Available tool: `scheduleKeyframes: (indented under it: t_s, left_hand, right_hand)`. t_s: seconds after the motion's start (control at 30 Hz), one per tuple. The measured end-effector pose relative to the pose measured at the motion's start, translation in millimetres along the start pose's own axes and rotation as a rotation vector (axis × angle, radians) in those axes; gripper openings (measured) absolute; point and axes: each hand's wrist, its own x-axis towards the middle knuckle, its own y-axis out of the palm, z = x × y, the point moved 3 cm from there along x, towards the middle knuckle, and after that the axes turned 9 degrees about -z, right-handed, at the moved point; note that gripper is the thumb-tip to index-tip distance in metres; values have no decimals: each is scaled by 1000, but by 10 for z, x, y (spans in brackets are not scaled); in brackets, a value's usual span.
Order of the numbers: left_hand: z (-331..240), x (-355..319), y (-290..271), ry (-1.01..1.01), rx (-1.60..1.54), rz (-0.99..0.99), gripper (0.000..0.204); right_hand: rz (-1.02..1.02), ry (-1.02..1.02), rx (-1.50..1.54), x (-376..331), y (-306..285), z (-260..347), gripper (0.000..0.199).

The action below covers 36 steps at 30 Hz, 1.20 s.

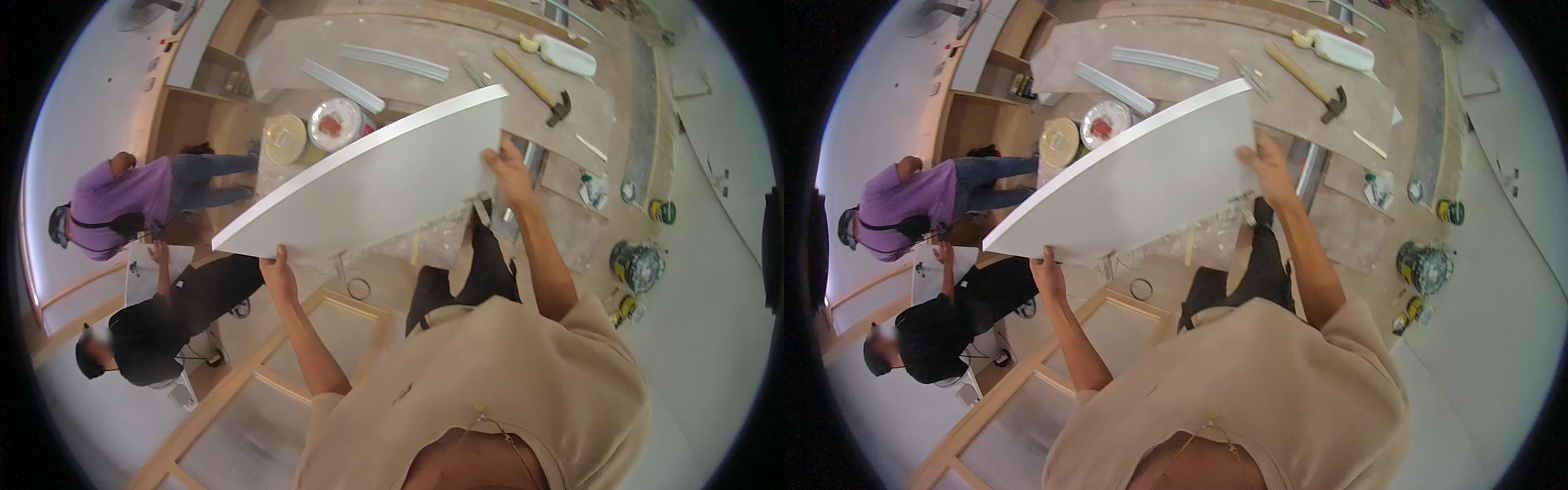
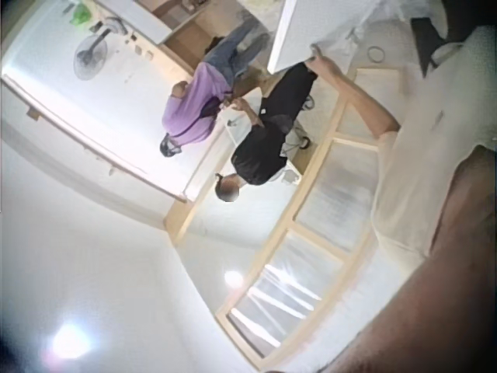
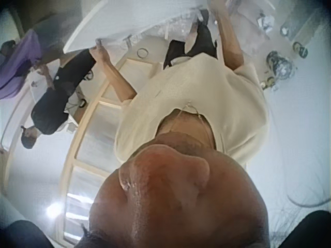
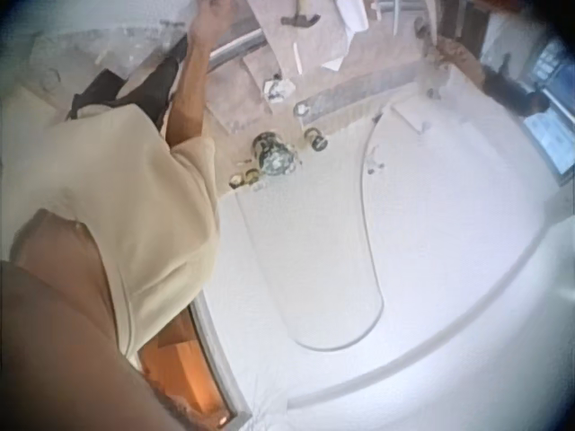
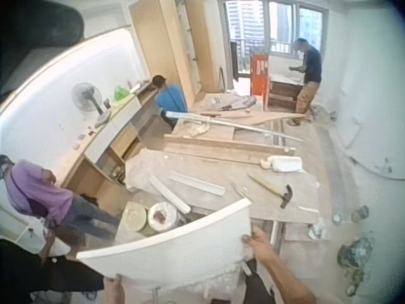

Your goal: The person assembles a white cabinet door by attaching a long white trim piece to its edge using a hammer and a metal hinge. They repeatedly position the trim, tap it into place, and adjust the hinge alignment on the door surface.

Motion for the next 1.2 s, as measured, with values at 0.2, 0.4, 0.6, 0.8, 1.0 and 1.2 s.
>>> scheduleKeyframes:
  t_s: [0.2,0.4,0.6,0.8,1.0,1.2]
  left_hand:
    - [919,6,-186,86,63,-2,46]
    - [1370,-109,-129,-241,-213,-69,40]
    - [1413,-19,144,-156,-209,111,46]
    - [1224,87,-99,36,225,83,43]
    - [41,37,-76,-13,-20,-40,47]
    - [-1300,-245,133,57,-46,-6,57]
  right_hand:
    - [110,81,-360,70,38,-575,52]
    - [165,81,-350,349,-64,-1004,50]
    - [135,110,-316,548,-297,-1363,46]
    - [176,9,-372,537,-308,-1107,43]
    - [88,-54,-749,519,81,293,42]
    - [-17,-9,-431,559,211,1277,52]
